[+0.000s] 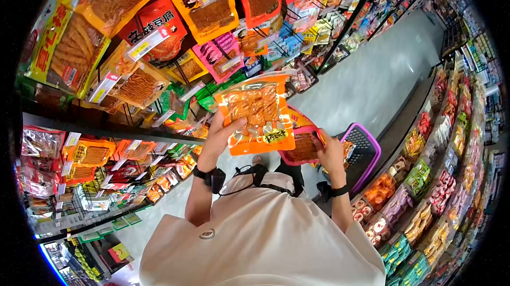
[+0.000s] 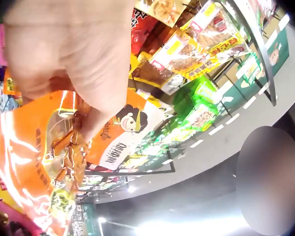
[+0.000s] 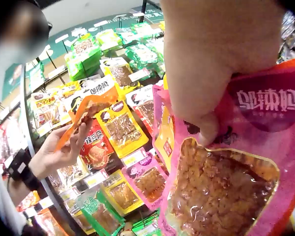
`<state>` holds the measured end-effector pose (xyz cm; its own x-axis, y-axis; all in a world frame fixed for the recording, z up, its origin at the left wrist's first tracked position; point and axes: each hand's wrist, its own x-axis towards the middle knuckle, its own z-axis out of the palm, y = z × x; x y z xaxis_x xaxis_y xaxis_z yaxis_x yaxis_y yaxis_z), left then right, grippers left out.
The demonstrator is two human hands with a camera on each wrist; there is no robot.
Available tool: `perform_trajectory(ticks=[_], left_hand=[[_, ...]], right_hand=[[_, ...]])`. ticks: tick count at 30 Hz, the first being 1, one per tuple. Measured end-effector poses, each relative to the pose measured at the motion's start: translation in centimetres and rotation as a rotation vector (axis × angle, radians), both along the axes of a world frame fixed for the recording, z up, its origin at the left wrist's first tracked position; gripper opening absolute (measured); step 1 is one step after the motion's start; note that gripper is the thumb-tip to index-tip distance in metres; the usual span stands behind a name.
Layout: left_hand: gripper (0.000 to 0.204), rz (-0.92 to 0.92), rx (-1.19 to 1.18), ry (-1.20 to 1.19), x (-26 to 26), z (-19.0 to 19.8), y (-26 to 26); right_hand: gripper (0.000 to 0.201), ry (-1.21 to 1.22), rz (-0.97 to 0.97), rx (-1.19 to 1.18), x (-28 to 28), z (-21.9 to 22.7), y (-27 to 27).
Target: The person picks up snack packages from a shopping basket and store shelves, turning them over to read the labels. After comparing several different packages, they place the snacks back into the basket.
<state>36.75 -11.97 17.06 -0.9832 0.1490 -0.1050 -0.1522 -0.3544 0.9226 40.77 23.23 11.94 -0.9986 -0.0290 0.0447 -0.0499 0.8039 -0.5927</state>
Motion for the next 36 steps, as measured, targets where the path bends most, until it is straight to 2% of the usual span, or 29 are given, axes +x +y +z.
perform_trajectory(ticks=[1, 2, 3, 4, 5, 7, 8, 10, 11, 12, 15, 16, 18, 19, 22, 23, 24, 26, 27, 29, 30, 32, 34, 35, 36], left_hand=[[0.056, 0.065, -0.006, -0.028, 0.4, -1.7, -1.3], [0.046, 0.026, 0.063, -0.012, 0.7, 0.8, -1.9], [0.042, 0.073, 0.029, -0.034, 0.8, 0.5, -2.2], [0.038, 0.113, 0.002, -0.058, 1.0, -0.5, -2.3], [0.038, 0.105, 0.016, -0.063, 0.8, -3.4, -2.9], [0.041, 0.081, -0.438, 0.282, 1.2, -8.5, -4.8], [0.041, 0.081, -0.434, 0.263, 1.2, -7.1, -3.9], [0.048, 0.221, 0.209, -0.248, 0.2, -2.5, -2.4], [0.060, 0.177, 0.136, -0.257, -0.1, -0.4, -2.0], [0.060, 0.177, 0.140, -0.248, -0.9, -0.3, -1.9], [0.074, 0.234, -0.047, -0.144, -2.0, -0.2, -0.7], [0.074, 0.234, -0.051, -0.154, -2.2, 0.0, -0.5], [0.075, 0.322, -0.244, -0.140, -3.0, 0.7, 0.8], [0.073, 0.335, -0.239, -0.127, -3.3, 1.5, 1.5], [0.063, 0.382, -0.231, -0.097, -4.5, 2.0, 3.7], [0.051, 0.456, -0.127, -0.176, -5.1, 3.8, 5.7], [0.045, 0.483, -0.229, -0.181, -5.2, 3.8, 6.0], [0.043, 0.522, -0.119, -0.222, -5.7, 3.3, 6.9], [0.043, 0.534, -0.124, -0.228, -6.1, 3.4, 7.9], [0.041, 0.546, -0.253, -0.055, -6.7, 4.5, 9.8], [0.041, 0.554, -0.261, -0.070, -6.8, 4.5, 10.5], [0.040, 0.618, -0.457, -0.109, -7.0, 4.6, 11.9], [0.040, 0.585, -0.395, -0.089, -7.5, 4.9, 13.4], [0.039, 0.595, -0.343, -0.069, -7.9, 4.6, 13.9], [0.039, 0.603, -0.294, -0.048, -8.2, 4.4, 14.4]], right_hand=[[0.026, -0.004, -0.002, 0.012, -0.2, 0.6, -1.0], [0.025, -0.014, 0.007, 0.033, 0.0, 1.1, -1.1], [0.024, -0.010, 0.026, 0.040, -0.6, 1.4, -1.4], [0.024, -0.016, 0.018, 0.045, -0.6, 1.5, -1.3], [0.023, -0.014, 0.029, 0.067, -1.0, 1.6, -1.0], [0.026, -0.025, 0.052, 0.093, -1.6, 1.3, -0.5], [0.026, -0.043, 0.057, 0.098, -1.9, 0.1, 0.3], [0.027, 0.003, 0.087, 0.144, -2.6, -2.8, 2.7], [0.030, -0.060, 0.110, 0.266, -2.8, -3.8, 4.4], [0.032, -0.078, 0.111, 0.261, -3.2, -4.5, 5.0], [0.032, -0.142, 0.156, 0.380, -3.5, -10.6, 10.7], [0.031, -0.167, 0.119, 0.389, -2.9, -12.4, 11.9], [0.031, -0.201, 0.084, 0.393, -1.3, -17.1, 15.0], [0.029, -0.227, 0.021, 0.393, 0.1, -19.9, 16.5], [0.028, -0.312, -0.052, 0.336, 0.5, -22.3, 19.7], [0.032, -0.491, -0.093, 0.364, 2.5, -24.5, 22.1], [0.036, -0.618, -0.161, 0.385, 3.1, -26.6, 22.7], [0.036, -0.563, -0.244, 0.224, 5.5, -28.2, 23.7], [0.033, -0.632, -0.266, 0.362, 6.1, -28.9, 24.2], [0.033, -0.679, -0.254, 0.348, 7.5, -30.2, 25.5], [0.033, -0.694, -0.255, 0.320, 7.9, -30.2, 25.5], [0.030, -0.723, -0.295, 0.256, 8.7, -30.3, 25.9], [0.037, -0.680, -0.257, 0.126, 8.4, -31.2, 26.4], [0.035, -0.709, -0.283, 0.233, 8.1, -31.8, 26.6], [0.035, -0.713, -0.272, 0.230, 7.4, -32.5, 27.1]])
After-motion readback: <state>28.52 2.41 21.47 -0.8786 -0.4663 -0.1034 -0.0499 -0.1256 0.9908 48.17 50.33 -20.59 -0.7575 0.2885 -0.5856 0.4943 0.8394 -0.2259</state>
